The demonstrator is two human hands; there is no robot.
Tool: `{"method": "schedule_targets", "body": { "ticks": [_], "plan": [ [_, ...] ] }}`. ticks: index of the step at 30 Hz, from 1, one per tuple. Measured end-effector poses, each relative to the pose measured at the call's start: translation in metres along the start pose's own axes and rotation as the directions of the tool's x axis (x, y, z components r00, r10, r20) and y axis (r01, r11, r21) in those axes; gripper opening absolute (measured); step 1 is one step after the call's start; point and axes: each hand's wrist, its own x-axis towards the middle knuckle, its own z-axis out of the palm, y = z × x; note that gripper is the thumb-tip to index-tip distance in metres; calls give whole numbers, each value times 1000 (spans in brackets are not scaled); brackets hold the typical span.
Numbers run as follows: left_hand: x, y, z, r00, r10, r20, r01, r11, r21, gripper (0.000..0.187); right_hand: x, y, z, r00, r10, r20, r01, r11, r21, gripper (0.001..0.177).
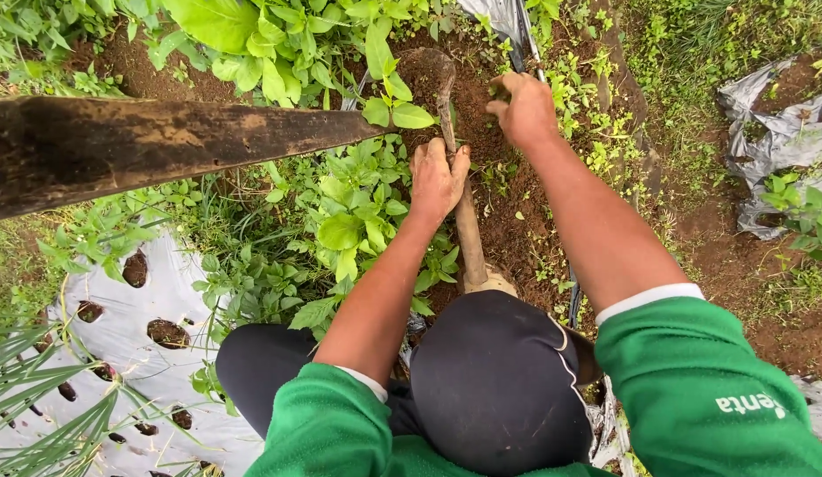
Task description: The person weeds a garden bed using a hand hoe and their hands. They loosen the soil around small plants and pull out weeds, gathering them into a pile before moving to a new spot.
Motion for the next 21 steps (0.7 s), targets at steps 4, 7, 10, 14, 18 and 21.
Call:
{"method": "schedule_targets", "body": {
  "ticks": [4,7,10,14,18,21],
  "plan": [
    [-4,8,-13,996,-47,72,48,999,-21,46,-18,3,-25,976,214,34,-217,971,105,8],
    [-5,3,-12,995,-33,95,32,999,13,44,-60,9,-50,950,275,146,-295,945,141,6],
    [-4,-2,-12,991,-26,134,34,997,-62,46,-104,18,-54,998,-22,64,11,985,169,14],
    [-5,-2,-15,991,-19,133,28,997,-66,47,-130,-5,-37,987,-34,155,30,999,23,34],
    [-10,4,-24,990,-19,137,30,996,-78,48,-107,33,22,965,-246,93,261,942,-211,45],
    [-10,-5,-25,991,44,128,-32,995,-99,45,-74,103,63,933,-359,-15,337,889,-309,11]
  ]
}}
